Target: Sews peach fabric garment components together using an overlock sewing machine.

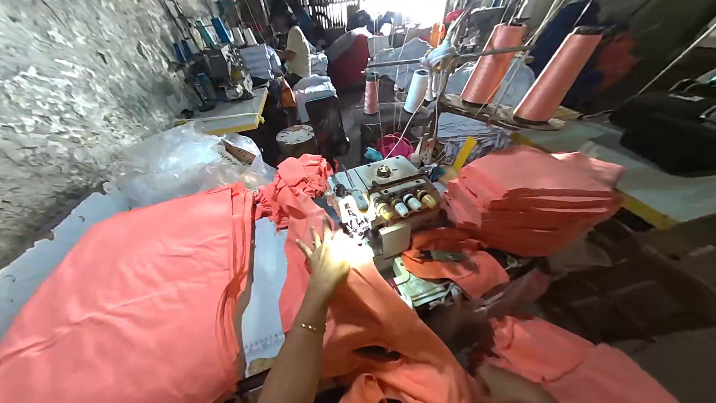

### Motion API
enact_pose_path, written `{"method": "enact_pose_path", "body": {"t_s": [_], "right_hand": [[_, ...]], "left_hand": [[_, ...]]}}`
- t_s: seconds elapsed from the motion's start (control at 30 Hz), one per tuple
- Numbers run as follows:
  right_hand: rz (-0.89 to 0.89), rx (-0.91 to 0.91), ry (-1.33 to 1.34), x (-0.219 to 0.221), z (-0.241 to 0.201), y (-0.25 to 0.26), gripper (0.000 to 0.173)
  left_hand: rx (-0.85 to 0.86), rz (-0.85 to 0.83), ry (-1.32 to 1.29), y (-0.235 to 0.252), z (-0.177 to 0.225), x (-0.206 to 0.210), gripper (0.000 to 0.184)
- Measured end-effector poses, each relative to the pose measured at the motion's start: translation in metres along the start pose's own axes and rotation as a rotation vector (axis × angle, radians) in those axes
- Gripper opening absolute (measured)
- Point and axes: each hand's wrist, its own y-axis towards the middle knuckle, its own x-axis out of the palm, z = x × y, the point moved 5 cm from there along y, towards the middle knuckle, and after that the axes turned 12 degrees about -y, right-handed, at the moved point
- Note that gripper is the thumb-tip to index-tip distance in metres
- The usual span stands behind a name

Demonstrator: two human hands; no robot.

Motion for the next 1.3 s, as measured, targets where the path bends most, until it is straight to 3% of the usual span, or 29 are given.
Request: {"method": "enact_pose_path", "body": {"t_s": [0.13, 0.27, 0.33, 0.37, 0.43, 0.5, 0.57, 0.7, 0.77, 0.87, 1.03, 1.13, 1.17, 1.23, 1.3], "right_hand": [[0.328, -0.045, -0.025, -0.065, 0.002, -0.011, 0.03], [0.986, 0.026, 0.11, -0.192, -0.003, -0.116, 0.032], [1.323, 0.029, 0.026, -0.245, 0.006, -0.156, 0.025], [1.391, 0.017, -0.061, -0.268, 0.013, -0.165, 0.019], [1.32, -0.047, -0.225, -0.312, 0.017, -0.168, 0.018], [1.124, -0.072, -0.316, -0.345, 0.009, -0.156, 0.031], [0.887, 0.027, -0.356, -0.357, -0.016, -0.148, 0.035], [0.644, 0.107, -0.483, -0.358, -0.037, -0.145, 0.017], [0.607, 0.074, -0.481, -0.361, -0.028, -0.141, 0.014], [0.644, -0.118, -0.42, -0.372, 0.008, -0.122, 0.014], [0.62, -0.301, -0.242, -0.371, 0.019, -0.119, 0.014], [0.77, -0.372, -0.056, -0.373, 0.04, -0.124, 0.004], [0.925, -0.276, -0.023, -0.378, 0.05, -0.13, 0.003], [1.349, -0.011, 0.136, -0.39, 0.067, -0.151, 0.022], [1.603, 0.047, 0.228, -0.388, 0.051, -0.173, 0.033]], "left_hand": [[-0.02, 0.124, -0.087, 0.01, -0.024, -0.008, 0.059], [0.182, 0.505, -0.454, -0.033, -0.079, -0.004, 0.047], [0.216, 0.527, -0.483, -0.066, -0.101, 0.001, 0.042], [0.212, 0.517, -0.477, -0.08, -0.111, 0.006, 0.04], [0.216, 0.508, -0.469, -0.101, -0.125, 0.014, 0.036], [0.255, 0.51, -0.453, -0.115, -0.135, 0.015, 0.032], [0.283, 0.498, -0.416, -0.126, -0.138, 0.008, 0.03], [0.35, 0.479, -0.388, -0.137, -0.142, 0.001, 0.029], [0.354, 0.465, -0.398, -0.138, -0.139, 0.002, 0.028], [0.387, 0.417, -0.424, -0.136, -0.119, 0.001, 0.026], [0.628, 0.354, -0.56, -0.128, -0.062, -0.006, 0.022], [0.838, 0.291, -0.625, -0.13, -0.014, -0.009, 0.018], [0.903, 0.275, -0.631, -0.132, 0.0, -0.01, 0.015], [0.978, 0.266, -0.651, -0.134, 0.02, -0.016, 0.012], [0.982, 0.305, -0.729, -0.135, 0.032, -0.03, 0.011]]}}
